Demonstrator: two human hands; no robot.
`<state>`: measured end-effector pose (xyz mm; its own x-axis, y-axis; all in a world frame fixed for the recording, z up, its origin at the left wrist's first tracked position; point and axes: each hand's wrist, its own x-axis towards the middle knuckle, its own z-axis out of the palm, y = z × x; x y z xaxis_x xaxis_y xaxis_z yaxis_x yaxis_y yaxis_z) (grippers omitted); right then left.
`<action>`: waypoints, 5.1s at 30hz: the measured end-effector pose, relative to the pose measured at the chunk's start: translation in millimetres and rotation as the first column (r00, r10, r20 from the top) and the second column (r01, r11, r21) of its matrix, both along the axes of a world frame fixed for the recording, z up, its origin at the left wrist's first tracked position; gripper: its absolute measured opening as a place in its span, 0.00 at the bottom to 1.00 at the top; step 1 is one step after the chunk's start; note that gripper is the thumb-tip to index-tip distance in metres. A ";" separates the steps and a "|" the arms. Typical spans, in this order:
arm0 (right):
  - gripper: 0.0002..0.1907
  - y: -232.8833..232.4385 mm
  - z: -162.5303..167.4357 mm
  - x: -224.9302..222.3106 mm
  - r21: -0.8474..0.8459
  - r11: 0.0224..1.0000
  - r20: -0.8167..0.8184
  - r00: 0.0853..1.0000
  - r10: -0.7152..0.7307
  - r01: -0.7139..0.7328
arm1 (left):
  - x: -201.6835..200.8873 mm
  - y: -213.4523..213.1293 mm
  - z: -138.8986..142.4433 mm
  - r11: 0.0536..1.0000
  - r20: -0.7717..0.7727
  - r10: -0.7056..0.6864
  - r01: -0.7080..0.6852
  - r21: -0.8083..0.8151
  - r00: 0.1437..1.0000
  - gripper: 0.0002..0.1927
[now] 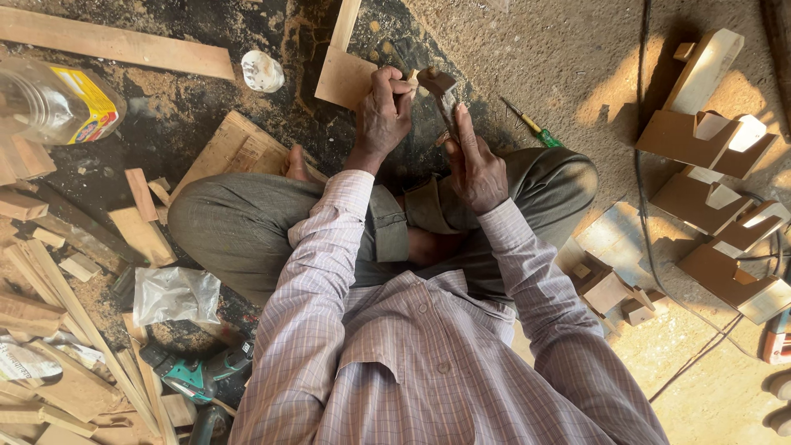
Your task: The person sits on the workshop floor and assembles small wooden boxes, fitting wooden pieces together and driving nails with a hammer. They hold each piece steady with one hand while hammering, then turn the assembled box over and press its parts to check the joints.
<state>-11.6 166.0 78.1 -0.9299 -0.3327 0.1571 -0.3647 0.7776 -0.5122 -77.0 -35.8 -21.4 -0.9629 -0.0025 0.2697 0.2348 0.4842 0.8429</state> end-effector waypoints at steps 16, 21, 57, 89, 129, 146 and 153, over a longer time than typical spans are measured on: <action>0.33 6.3 -0.5 -3.3 -0.003 1.000 0.007 1.000 0.014 -0.014 | -1.0 2.3 0.2 1.000 -0.011 0.002 -0.002 -0.017 1.000 0.23; 0.32 8.6 4.9 -8.5 0.077 0.996 0.149 0.988 -0.047 0.036 | -5.9 3.9 8.6 1.000 -0.021 0.003 -0.003 -0.009 1.000 0.23; 0.30 23.9 -2.0 17.4 -0.288 0.933 0.318 0.940 -0.121 0.217 | 16.0 5.3 15.9 0.827 0.016 0.030 -0.016 -0.562 0.999 0.33; 0.30 -12.9 20.0 0.7 0.434 0.894 0.226 0.974 0.009 -0.109 | 17.3 -5.9 10.9 0.742 0.092 0.035 0.035 -0.670 0.995 0.20; 0.27 1.5 -12.8 5.8 -0.031 0.999 0.085 0.996 0.011 -0.008 | 19.4 -5.3 20.0 0.756 0.094 0.045 0.028 -0.654 0.995 0.21; 0.30 4.8 -14.5 9.3 -0.152 0.988 -0.315 0.949 -0.030 -0.019 | 15.9 -7.7 20.5 0.764 0.079 0.061 0.004 -0.646 0.995 0.22; 0.29 13.3 -15.1 14.1 -0.069 0.997 -0.176 0.984 0.022 -0.034 | 19.1 -8.7 19.4 0.740 0.089 0.056 0.018 -0.672 0.994 0.22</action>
<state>2.6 179.3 63.0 -0.8765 -0.3402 0.3407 -0.4746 0.7292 -0.4929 -57.9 -44.5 -2.0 -0.9855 0.1250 0.1145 0.1553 0.9363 0.3151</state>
